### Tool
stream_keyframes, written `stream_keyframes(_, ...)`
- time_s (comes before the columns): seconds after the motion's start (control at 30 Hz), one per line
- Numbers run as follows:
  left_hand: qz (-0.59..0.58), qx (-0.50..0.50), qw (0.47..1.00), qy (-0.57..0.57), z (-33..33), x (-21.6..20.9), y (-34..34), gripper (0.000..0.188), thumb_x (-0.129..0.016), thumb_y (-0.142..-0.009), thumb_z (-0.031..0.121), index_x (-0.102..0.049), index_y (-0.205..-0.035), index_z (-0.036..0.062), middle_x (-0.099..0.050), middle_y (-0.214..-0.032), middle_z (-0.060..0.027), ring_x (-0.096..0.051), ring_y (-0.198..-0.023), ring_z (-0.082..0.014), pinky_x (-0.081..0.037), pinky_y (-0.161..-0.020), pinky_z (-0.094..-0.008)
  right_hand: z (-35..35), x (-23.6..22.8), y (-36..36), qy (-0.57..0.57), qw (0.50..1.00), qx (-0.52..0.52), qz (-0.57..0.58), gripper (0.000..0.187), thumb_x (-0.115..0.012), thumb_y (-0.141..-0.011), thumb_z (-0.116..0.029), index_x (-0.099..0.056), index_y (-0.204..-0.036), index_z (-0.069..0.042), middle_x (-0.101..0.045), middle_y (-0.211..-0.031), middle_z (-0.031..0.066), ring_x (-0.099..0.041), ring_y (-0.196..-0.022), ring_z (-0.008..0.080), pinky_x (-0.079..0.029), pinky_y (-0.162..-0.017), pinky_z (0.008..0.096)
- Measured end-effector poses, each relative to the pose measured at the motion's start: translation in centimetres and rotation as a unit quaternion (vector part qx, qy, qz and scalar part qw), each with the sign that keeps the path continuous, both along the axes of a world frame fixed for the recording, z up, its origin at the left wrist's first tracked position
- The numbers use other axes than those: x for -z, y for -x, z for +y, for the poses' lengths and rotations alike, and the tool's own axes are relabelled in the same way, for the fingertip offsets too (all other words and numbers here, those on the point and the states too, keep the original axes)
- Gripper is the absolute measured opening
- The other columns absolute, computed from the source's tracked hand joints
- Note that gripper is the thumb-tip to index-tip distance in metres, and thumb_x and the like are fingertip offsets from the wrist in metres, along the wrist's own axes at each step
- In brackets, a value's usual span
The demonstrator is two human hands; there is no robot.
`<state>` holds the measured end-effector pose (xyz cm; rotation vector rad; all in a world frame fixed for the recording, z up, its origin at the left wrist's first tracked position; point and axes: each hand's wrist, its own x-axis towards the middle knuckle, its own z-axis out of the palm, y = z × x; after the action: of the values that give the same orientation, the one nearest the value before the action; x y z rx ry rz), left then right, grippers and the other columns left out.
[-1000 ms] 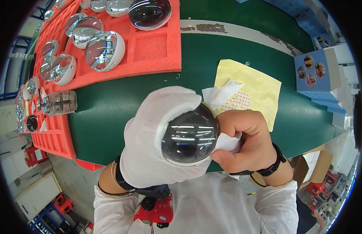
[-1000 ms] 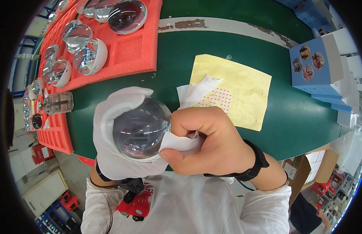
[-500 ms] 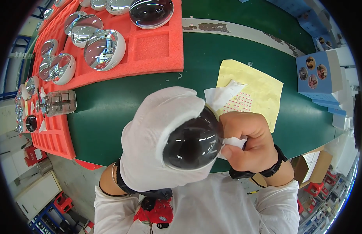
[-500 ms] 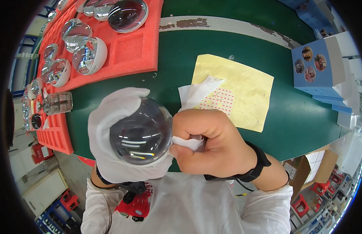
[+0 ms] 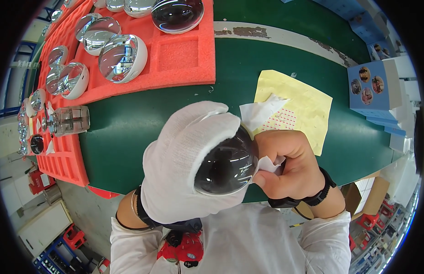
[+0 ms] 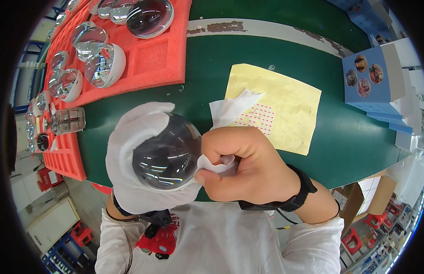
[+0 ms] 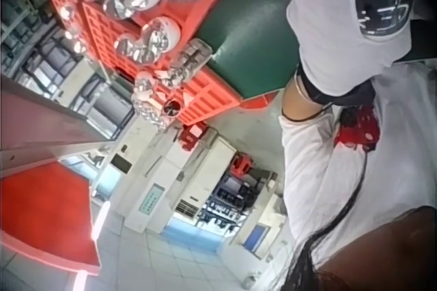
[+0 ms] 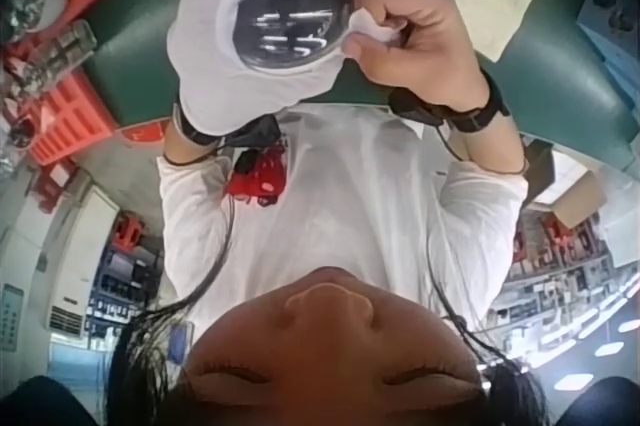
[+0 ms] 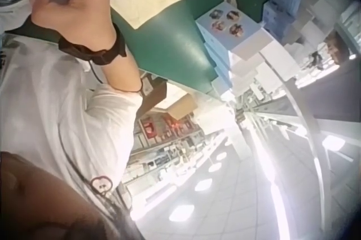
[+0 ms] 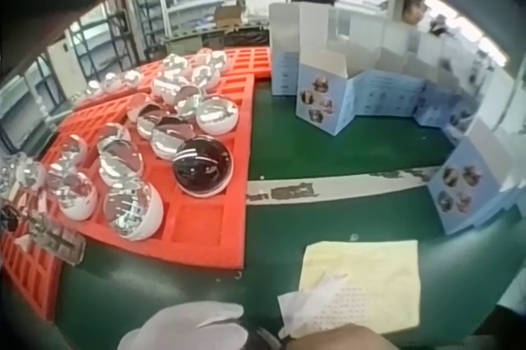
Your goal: The person wipes a camera with a cloth, dips the cloth into a bottle, and wipes the camera again before repeating the process with a second camera.
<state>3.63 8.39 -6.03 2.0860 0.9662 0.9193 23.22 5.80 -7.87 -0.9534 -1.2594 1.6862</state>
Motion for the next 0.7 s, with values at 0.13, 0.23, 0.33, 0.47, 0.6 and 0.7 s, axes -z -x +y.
stream_keyframes(0.13,0.003,-0.001,1.000,0.028,-0.2,-0.3,0.0,0.076,-0.085,-0.052,0.009,-0.045,-0.116,0.0041,-0.049,-0.118,-0.0218,-0.058,-0.098,-0.0241,-0.049,-0.079,-0.0309,-0.3,0.0,0.2,0.001,1.000,0.010,0.016,0.023,-0.068,-0.068,-0.008,-0.047,-0.061,-0.005,-0.044,-0.060,-0.0006,-0.036,-0.054,0.0088,-0.024,-0.048,0.0243)
stream_keyframes(0.23,-0.011,0.008,0.999,0.037,-0.2,-0.6,0.2,0.076,-0.085,-0.052,0.009,-0.045,-0.116,0.0040,-0.049,-0.118,-0.0216,-0.058,-0.098,-0.0238,-0.049,-0.079,-0.0311,-0.7,-0.1,0.5,-0.022,0.999,0.035,0.032,0.021,-0.068,-0.068,-0.008,-0.048,-0.061,-0.005,-0.044,-0.059,-0.0007,-0.037,-0.053,0.0092,-0.025,-0.048,0.0242)
stream_keyframes(0.33,-0.025,0.017,0.998,0.054,-0.2,-0.8,0.5,0.075,-0.085,-0.052,0.010,-0.045,-0.116,0.0040,-0.049,-0.118,-0.0214,-0.058,-0.098,-0.0237,-0.049,-0.079,-0.0312,-0.4,-1.2,0.5,-0.036,0.999,0.005,0.015,0.025,-0.063,-0.066,0.004,-0.040,-0.062,-0.005,-0.037,-0.060,-0.0012,-0.030,-0.057,0.0092,-0.024,-0.049,0.0257)
stream_keyframes(0.47,-0.028,0.028,0.997,0.072,0.0,-1.1,0.6,0.075,-0.085,-0.052,0.011,-0.046,-0.115,0.0039,-0.049,-0.118,-0.0213,-0.058,-0.097,-0.0242,-0.049,-0.079,-0.0317,-0.3,-1.2,0.4,-0.059,0.998,0.007,-0.018,0.024,-0.063,-0.066,0.004,-0.041,-0.062,-0.005,-0.038,-0.059,-0.0014,-0.031,-0.055,0.0088,-0.024,-0.049,0.0258)
stream_keyframes(0.6,-0.004,0.021,0.999,0.042,0.2,-1.2,0.2,0.074,-0.085,-0.053,0.012,-0.046,-0.115,0.0039,-0.049,-0.117,-0.0217,-0.058,-0.097,-0.0250,-0.049,-0.079,-0.0324,-0.1,-1.4,0.2,-0.030,0.999,0.002,-0.037,0.023,-0.066,-0.070,-0.012,-0.046,-0.060,-0.004,-0.044,-0.058,0.0012,-0.038,-0.052,0.0097,-0.026,-0.048,0.0247)
stream_keyframes(0.7,-0.003,0.002,1.000,0.018,0.1,-1.1,-0.1,0.073,-0.084,-0.054,0.012,-0.046,-0.115,0.0039,-0.049,-0.116,-0.0219,-0.058,-0.097,-0.0255,-0.049,-0.080,-0.0329,-0.2,-1.1,0.3,-0.025,0.999,0.014,-0.021,0.024,-0.067,-0.070,-0.012,-0.046,-0.060,-0.004,-0.044,-0.058,0.0009,-0.038,-0.052,0.0093,-0.026,-0.048,0.0246)
